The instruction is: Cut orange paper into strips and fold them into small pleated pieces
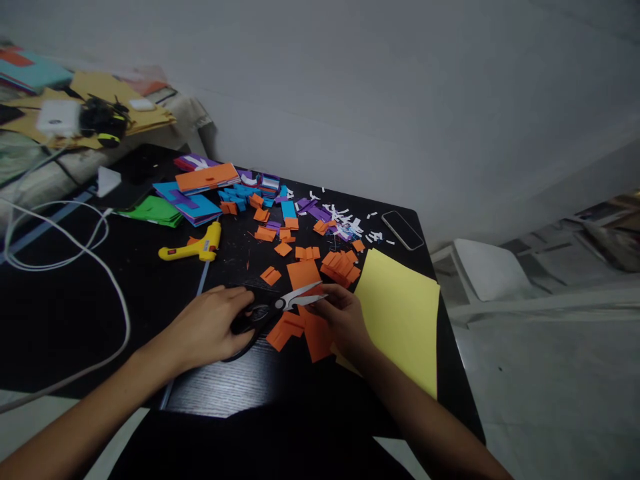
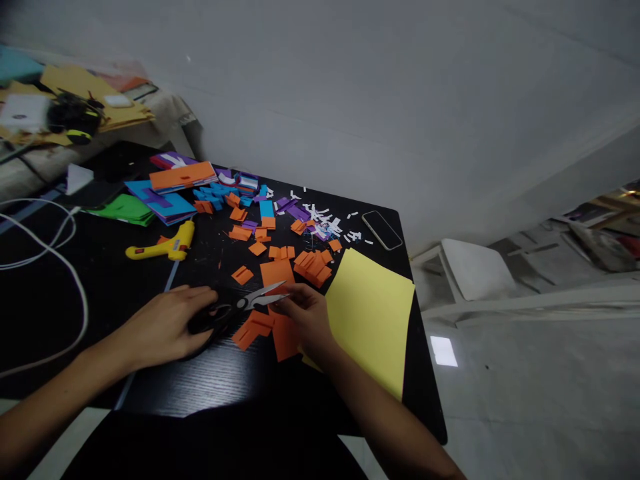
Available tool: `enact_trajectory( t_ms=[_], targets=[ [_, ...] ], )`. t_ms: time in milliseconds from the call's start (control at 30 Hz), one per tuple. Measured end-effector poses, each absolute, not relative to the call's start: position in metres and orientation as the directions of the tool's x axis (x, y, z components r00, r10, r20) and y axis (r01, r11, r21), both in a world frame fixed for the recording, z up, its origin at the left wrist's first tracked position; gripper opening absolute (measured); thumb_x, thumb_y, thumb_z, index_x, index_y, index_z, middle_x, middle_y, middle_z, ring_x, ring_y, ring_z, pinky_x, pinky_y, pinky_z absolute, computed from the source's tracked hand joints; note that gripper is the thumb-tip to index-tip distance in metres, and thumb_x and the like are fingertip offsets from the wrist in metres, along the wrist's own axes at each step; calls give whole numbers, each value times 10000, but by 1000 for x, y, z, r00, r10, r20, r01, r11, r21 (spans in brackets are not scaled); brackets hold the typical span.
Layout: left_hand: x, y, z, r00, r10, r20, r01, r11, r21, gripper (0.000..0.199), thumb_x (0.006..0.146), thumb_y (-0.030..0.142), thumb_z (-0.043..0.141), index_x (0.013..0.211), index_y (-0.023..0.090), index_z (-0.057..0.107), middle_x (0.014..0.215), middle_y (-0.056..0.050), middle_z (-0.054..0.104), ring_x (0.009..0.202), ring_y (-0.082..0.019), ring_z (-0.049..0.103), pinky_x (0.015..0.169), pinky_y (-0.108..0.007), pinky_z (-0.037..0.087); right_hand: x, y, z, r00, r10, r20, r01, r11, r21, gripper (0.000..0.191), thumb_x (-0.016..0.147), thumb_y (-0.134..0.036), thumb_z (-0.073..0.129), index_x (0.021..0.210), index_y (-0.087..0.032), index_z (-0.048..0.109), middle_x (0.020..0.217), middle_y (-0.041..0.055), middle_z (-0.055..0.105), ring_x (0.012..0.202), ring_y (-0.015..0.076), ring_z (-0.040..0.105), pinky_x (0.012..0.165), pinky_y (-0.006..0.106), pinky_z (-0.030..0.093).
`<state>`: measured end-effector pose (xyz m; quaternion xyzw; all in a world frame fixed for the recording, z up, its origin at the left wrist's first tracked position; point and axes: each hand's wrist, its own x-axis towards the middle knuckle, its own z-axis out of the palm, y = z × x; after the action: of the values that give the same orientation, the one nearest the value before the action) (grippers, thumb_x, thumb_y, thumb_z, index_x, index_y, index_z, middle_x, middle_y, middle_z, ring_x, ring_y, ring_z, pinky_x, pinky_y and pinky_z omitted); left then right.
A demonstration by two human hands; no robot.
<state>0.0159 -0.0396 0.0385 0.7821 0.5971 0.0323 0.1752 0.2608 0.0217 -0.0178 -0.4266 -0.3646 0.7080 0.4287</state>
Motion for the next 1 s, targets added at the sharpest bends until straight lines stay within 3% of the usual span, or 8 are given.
enact_trajectory(
  t_ms=[433, 1000],
  targets=[
    [13, -38, 40, 290, 951, -109, 908, -237, 345, 79, 835, 287, 566, 826, 212, 590, 856, -56, 675, 802, -259, 672, 768, -388, 494, 262, 22, -19, -301, 918, -258, -274, -343, -899, 244, 676, -325, 910, 856, -229, 778, 862, 28, 799, 790, 212, 744, 818, 389, 609],
    [13, -37, 44, 296, 942, -162, 928, -242, 284, 133, 842, 350, 582, 870, 220, 593, 902, -67, 685, 822, -266, 660, 813, -424, 503, 261, 22, -15, -274, 926, -259, -250, -328, -911, 176, 665, -233, 852, 816, -225, 762, 823, 9, 784, 796, 214, 738, 808, 382, 609]
  ],
)
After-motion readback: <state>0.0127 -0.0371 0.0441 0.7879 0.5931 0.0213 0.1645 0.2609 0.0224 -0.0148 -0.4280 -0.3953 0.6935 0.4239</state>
